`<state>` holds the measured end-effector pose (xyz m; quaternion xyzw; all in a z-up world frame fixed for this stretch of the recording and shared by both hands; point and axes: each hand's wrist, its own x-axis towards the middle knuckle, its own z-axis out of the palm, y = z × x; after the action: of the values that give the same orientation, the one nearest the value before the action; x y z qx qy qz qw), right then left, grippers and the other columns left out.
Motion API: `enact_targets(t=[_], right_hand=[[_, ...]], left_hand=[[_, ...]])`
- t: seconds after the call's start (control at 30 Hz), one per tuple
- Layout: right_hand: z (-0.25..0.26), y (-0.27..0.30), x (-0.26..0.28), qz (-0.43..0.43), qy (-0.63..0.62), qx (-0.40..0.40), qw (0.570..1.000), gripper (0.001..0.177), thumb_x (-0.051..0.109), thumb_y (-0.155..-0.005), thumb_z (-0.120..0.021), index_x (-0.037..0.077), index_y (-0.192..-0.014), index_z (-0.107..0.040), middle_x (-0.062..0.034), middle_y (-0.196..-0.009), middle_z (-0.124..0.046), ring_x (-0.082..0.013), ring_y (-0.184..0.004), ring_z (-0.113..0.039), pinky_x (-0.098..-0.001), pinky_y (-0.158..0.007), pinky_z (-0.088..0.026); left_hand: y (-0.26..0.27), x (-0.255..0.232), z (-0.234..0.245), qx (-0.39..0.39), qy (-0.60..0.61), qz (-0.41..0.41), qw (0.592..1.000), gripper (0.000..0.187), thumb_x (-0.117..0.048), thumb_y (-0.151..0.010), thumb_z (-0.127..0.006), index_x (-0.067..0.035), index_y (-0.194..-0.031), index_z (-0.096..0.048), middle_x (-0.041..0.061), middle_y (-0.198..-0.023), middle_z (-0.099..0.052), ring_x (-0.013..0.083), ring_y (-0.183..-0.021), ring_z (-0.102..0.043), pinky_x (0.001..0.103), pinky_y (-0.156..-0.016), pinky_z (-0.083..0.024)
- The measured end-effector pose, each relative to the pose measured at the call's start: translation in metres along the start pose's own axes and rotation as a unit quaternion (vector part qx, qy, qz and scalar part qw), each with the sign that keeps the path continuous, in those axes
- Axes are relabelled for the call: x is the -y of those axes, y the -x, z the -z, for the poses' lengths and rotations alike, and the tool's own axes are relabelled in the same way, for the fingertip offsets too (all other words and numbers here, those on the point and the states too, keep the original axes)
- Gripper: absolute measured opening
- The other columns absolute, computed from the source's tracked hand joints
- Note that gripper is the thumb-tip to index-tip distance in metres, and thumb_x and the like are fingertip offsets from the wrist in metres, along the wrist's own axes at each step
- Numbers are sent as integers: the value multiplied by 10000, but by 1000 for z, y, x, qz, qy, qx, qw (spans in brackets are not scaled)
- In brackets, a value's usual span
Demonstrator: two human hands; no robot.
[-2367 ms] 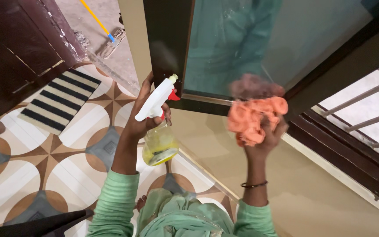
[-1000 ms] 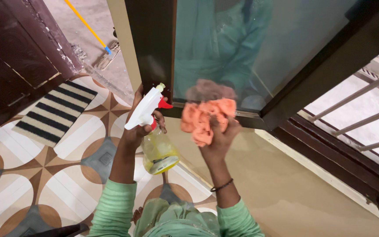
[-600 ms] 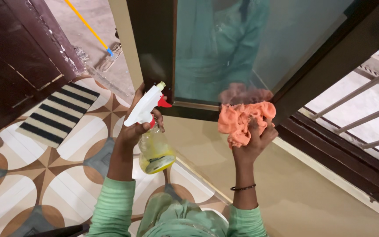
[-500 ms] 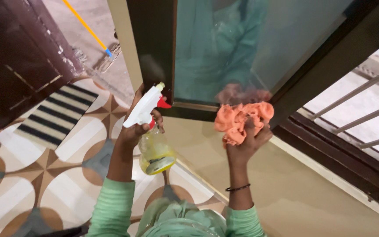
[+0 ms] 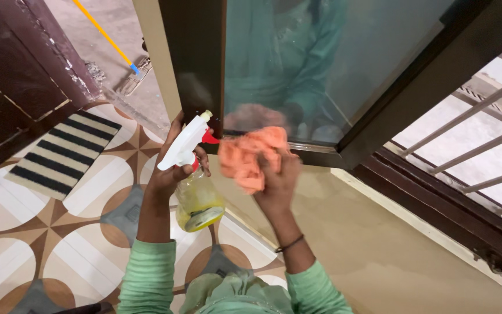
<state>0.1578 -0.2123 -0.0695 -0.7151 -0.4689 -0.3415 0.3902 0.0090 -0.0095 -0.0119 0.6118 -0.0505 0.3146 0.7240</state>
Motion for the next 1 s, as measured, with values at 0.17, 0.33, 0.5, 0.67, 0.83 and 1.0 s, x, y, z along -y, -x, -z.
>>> enact_targets(t=[0.17,0.33,0.5,0.67,0.83,1.0], right_hand=[[40,19,-68,-289,-179,-138,930,366,211,-1083,-701,145,-1417,-565,-161,-1321,-449,-333,-1175,-517,-456,-1039,-456],[44,19,-55,-68,61,-93,991,685,119,-815,-760,95,-1448,-500,-264,-1485,-403,-443,-1283,-423,-534,-1067,-399],[-2,12,-15,-160,-69,-46,984,546,138,-963,-744,167,-1477,-561,-153,-1483,-458,-354,-1283,-504,-466,-1071,-459],[-5,-7,28,-35,11,77,996,727,124,-588,-807,167,-1297,-651,-208,-1387,-486,-445,-1152,-472,-541,-988,-410],[26,-3,-14,-37,-30,-1,999,635,108,-752,-817,146,-1352,-613,-144,-1361,-550,-393,-1219,-520,-506,-1036,-434],[66,5,-47,-64,46,-57,995,612,81,-828,-748,112,-1408,-556,-219,-1423,-485,-391,-1203,-504,-489,-997,-440]], left_hand=[[-3,-3,-5,8,5,-15,1000,1469,-705,-626,-884,-2,-1654,-106,161,-1344,-575,191,-718,-691,351,-642,-620],[-2,3,-11,-9,37,-16,999,1492,-683,-607,-914,-23,-1649,-74,174,-1349,-560,204,-718,-679,365,-635,-619],[-4,5,-11,-9,11,-24,1000,1462,-716,-640,-864,-23,-1670,-91,174,-1340,-588,197,-720,-693,353,-646,-625],[0,2,2,5,-17,-20,1000,1450,-685,-709,-858,7,-1693,-49,171,-1389,-554,197,-818,-683,343,-716,-608],[-2,-3,4,17,9,2,1000,1432,-631,-687,-886,6,-1653,-42,187,-1373,-556,192,-770,-669,369,-671,-633],[-1,-2,-1,12,4,-12,1000,1492,-726,-625,-865,-6,-1682,-99,214,-1381,-573,195,-743,-691,366,-661,-617]])
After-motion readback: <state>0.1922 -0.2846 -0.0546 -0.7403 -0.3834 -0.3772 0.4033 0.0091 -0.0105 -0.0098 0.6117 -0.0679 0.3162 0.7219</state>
